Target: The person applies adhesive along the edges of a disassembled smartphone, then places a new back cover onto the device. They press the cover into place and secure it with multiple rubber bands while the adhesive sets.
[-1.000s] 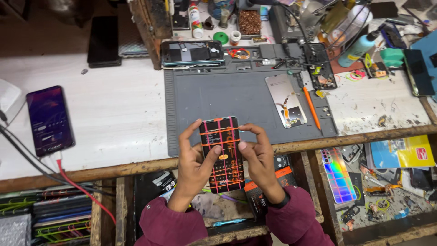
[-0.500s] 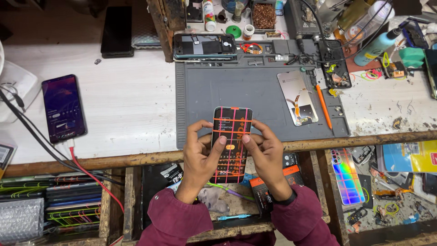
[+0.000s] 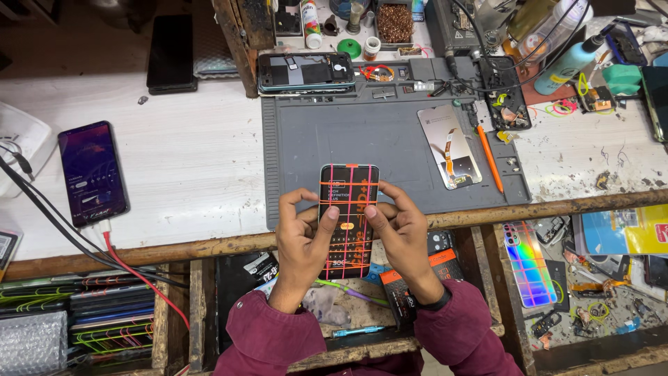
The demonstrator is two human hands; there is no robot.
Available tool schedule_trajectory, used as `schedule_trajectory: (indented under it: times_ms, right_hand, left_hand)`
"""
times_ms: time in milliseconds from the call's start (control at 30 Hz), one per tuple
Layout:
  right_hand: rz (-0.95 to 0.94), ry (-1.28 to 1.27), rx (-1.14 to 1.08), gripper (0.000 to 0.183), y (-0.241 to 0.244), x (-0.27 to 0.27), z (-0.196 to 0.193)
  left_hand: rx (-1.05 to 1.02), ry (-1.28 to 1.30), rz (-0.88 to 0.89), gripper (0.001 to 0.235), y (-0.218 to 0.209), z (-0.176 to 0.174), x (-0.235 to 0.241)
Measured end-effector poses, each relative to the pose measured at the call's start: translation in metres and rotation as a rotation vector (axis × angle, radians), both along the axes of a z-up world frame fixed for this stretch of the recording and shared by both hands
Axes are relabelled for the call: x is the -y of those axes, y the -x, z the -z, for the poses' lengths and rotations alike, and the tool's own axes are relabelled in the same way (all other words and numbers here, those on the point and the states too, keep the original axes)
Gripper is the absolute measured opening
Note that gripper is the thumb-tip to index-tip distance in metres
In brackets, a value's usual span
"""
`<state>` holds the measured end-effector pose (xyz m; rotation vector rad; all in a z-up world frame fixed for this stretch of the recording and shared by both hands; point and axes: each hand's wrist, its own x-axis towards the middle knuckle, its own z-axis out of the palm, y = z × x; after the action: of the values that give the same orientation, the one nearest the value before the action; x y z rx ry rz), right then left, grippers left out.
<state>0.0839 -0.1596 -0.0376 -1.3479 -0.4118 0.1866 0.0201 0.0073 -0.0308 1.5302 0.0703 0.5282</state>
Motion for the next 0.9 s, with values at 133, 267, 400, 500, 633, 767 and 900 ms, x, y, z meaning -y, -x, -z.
schedule_trajectory:
  times_ms: [133, 267, 400, 500, 633, 767, 900]
  right_hand:
    - [0.008, -0.001, -0.013, 0.044, -0.001, 0.005, -0.005]
    - [0.103, 0.024, 0.008, 0.032, -0.003, 0.01, -0.008]
    - [0.137, 0.044, 0.025, 0.029, -0.007, 0.013, -0.01]
    - [0.153, 0.068, 0.017, 0.029, -0.007, 0.013, -0.012]
    - [0.151, 0.049, 0.019, 0.028, -0.008, 0.015, -0.011]
    - [0.151, 0.033, 0.02, 0.027, -0.011, 0.019, -0.006]
    - [0.205, 0.033, 0.12, 0.024, -0.014, 0.017, -0.001]
  left_hand:
    - [0.016, 0.073, 0.026, 0.046, 0.0, -0.004, 0.004]
    - [0.042, 0.048, 0.042, 0.05, 0.001, -0.007, 0.007]
    - [0.037, 0.146, 0.107, 0.051, 0.0, -0.01, 0.009]
    - [0.014, 0.188, 0.129, 0.052, 0.0, -0.009, 0.008]
    - [-0.03, 0.15, 0.13, 0.05, 0.0, -0.008, 0.007]
    - [-0.026, 0.166, 0.169, 0.045, 0.0, -0.004, 0.007]
    - [0.012, 0.187, 0.188, 0.044, -0.002, -0.004, 0.01]
